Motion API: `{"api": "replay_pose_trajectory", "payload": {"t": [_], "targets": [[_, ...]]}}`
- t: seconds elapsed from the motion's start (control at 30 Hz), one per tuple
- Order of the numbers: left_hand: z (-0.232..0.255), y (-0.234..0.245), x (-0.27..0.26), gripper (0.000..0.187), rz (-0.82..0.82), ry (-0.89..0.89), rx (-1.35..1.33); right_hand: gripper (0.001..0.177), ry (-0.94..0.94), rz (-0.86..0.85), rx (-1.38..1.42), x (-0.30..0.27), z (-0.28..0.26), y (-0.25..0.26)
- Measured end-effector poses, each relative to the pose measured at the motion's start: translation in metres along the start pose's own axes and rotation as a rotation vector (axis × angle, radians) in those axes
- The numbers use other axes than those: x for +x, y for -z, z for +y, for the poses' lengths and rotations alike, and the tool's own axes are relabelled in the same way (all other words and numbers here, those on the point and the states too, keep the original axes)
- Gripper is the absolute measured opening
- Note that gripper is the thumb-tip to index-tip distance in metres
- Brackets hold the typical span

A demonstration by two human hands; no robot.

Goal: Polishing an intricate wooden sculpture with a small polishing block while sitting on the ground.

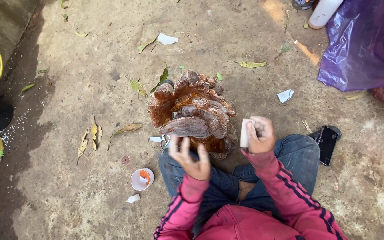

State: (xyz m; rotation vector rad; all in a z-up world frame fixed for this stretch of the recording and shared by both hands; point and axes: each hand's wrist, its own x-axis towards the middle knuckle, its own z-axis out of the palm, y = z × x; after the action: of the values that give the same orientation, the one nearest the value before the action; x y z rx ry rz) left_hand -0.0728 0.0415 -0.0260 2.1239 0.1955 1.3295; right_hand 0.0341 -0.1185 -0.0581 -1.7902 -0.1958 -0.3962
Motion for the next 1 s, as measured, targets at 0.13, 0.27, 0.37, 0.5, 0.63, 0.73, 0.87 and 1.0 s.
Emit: {"api": "replay_pose_trajectory", "payload": {"t": [0.13, 0.27, 0.37, 0.5, 0.63, 0.73, 0.87, 1.0], "targets": [[-0.015, 0.022, 0.079, 0.061, 0.227, -0.008, 0.137, 0.013, 0.045, 0.208, 0.257, 0.023, -0.025, -0.042], [-0.021, 0.030, 0.136, 0.052, 0.134, 0.059, -0.053, 0.008, 0.294, 0.188, 0.186, 0.017, -0.011, -0.049], [-0.035, 0.020, 0.136, 0.042, 0.136, 0.068, -0.106, 0.005, 0.438, 0.237, 0.006, 0.021, -0.024, -0.045], [-0.056, 0.016, 0.131, 0.044, 0.170, 0.054, -0.234, 0.006, 0.506, 0.224, -0.058, 0.027, 0.002, -0.050], [-0.056, 0.015, 0.128, 0.049, 0.202, 0.035, -0.165, 0.006, 0.376, 0.265, 0.026, 0.007, 0.011, -0.061], [-0.055, 0.013, 0.131, 0.049, 0.223, 0.026, -0.143, 0.006, 0.364, 0.307, 0.034, 0.016, 0.019, -0.067], [-0.057, 0.011, 0.127, 0.046, 0.227, 0.039, -0.180, 0.004, 0.390, 0.304, -0.038, 0.040, -0.032, -0.056], [-0.050, 0.012, 0.131, 0.047, 0.242, 0.033, -0.225, 0.007, 0.448, 0.346, -0.099, 0.013, 0.052, -0.069]]}}
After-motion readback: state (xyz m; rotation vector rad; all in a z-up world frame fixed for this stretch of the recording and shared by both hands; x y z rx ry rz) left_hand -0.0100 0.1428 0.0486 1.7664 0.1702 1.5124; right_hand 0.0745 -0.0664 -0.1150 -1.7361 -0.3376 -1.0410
